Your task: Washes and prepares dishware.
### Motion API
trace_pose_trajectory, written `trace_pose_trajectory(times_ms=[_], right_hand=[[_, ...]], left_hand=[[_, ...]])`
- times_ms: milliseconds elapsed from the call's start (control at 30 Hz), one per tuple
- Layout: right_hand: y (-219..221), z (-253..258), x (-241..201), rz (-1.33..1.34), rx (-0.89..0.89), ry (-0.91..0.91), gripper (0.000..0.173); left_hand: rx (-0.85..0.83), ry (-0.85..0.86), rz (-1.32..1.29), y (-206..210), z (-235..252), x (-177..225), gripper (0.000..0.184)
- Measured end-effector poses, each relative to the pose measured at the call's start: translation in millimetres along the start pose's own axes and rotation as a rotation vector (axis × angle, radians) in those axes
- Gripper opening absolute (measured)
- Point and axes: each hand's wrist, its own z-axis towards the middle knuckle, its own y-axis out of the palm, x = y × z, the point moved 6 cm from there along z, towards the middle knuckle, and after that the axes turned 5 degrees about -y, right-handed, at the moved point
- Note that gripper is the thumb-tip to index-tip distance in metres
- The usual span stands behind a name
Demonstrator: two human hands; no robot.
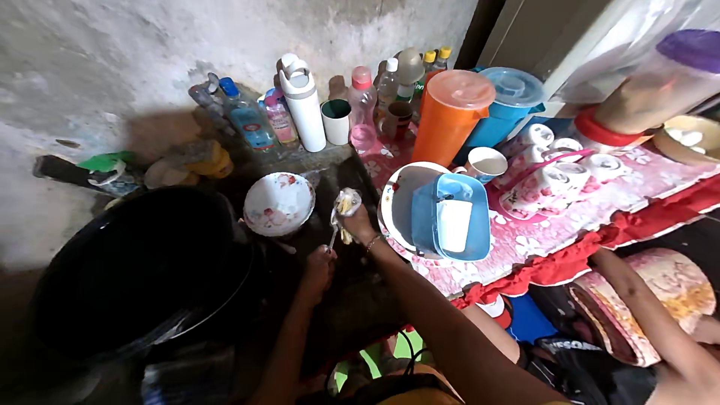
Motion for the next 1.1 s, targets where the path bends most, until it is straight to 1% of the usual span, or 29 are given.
trace_pose_trajectory(times_ms=[33, 67, 133, 167, 200, 233, 267, 333, 400, 433, 467, 533, 600, 633, 733, 833, 900, 933, 967, 1000, 1033, 1100], right_hand=[[-2, 1, 1, -0.003, 0.042, -0.014, 0.048], [-1, 0, 3, 0.078, 0.101, -0.004, 0.045], [14, -7, 9, 0.406, 0.186, 0.108, 0.032], [25, -15, 11, 0.513, 0.184, 0.186, 0.023], [34, -26, 9, 0.544, 0.135, 0.268, 0.023], [37, -38, 4, 0.521, 0.067, 0.325, 0.027], [36, -45, -1, 0.473, 0.005, 0.355, 0.032], [30, -44, -2, 0.395, -0.052, 0.377, 0.030], [22, -38, 3, 0.393, -0.028, 0.337, 0.027], [17, -34, 5, 0.398, 0.004, 0.296, 0.029], [13, -29, 8, 0.382, 0.025, 0.254, 0.034], [9, -24, 10, 0.239, 0.004, 0.187, 0.046], [13, -32, 9, 0.086, -0.097, 0.131, 0.052], [16, -39, 5, 0.036, -0.151, 0.104, 0.052], [21, -55, -7, -0.023, -0.275, 0.054, 0.050], [18, -57, -1, -0.109, -0.415, -0.054, 0.050], [17, -59, 9, -0.126, -0.467, -0.044, 0.051], [14, -60, 11, -0.099, -0.441, -0.021, 0.053], [12, -60, 13, -0.049, -0.387, 0.018, 0.056], [10, -58, 14, 0.005, -0.319, 0.045, 0.059], [10, -54, 16, 0.045, -0.260, 0.063, 0.062], [10, -43, 19, 0.080, -0.162, 0.079, 0.058]], left_hand=[[0.011, 0.017, -0.004, 0, -3, 1, 0.022], [0.037, 0.056, -0.014, 1, -3, 2, 0.021], [0.121, 0.142, -0.075, 5, 1, 4, 0.020], [0.168, 0.146, -0.127, 7, 3, 5, 0.023], [0.217, 0.133, -0.185, 7, 5, 6, 0.026], [0.246, 0.119, -0.234, 6, 8, 7, 0.029], [0.252, 0.099, -0.262, 6, 9, 8, 0.030], [0.210, 0.070, -0.236, 7, 8, 10, 0.030], [0.140, 0.063, -0.133, 7, 10, 9, 0.031], [0.107, 0.075, -0.121, 4, 12, 9, 0.033], [0.096, 0.088, -0.153, 1, 15, 10, 0.035], [0.112, 0.120, -0.247, -7, 23, 15, 0.039], [0.164, 0.170, -0.296, -9, 29, 22, 0.041], [0.213, 0.182, -0.318, -9, 33, 25, 0.041], [0.367, 0.196, -0.427, -10, 41, 33, 0.035], [0.400, 0.280, -0.518, -24, 45, 37, 0.033], [0.422, 0.263, -0.602, -35, 55, 36, 0.026], [0.433, 0.239, -0.567, -39, 61, 34, 0.027], [0.439, 0.208, -0.441, -39, 63, 34, 0.031], [0.399, 0.176, -0.237, -35, 60, 34, 0.035], [0.280, 0.138, -0.056, -25, 55, 36, 0.038], [0.076, 0.137, 0.282, -1, 48, 36, 0.037]])
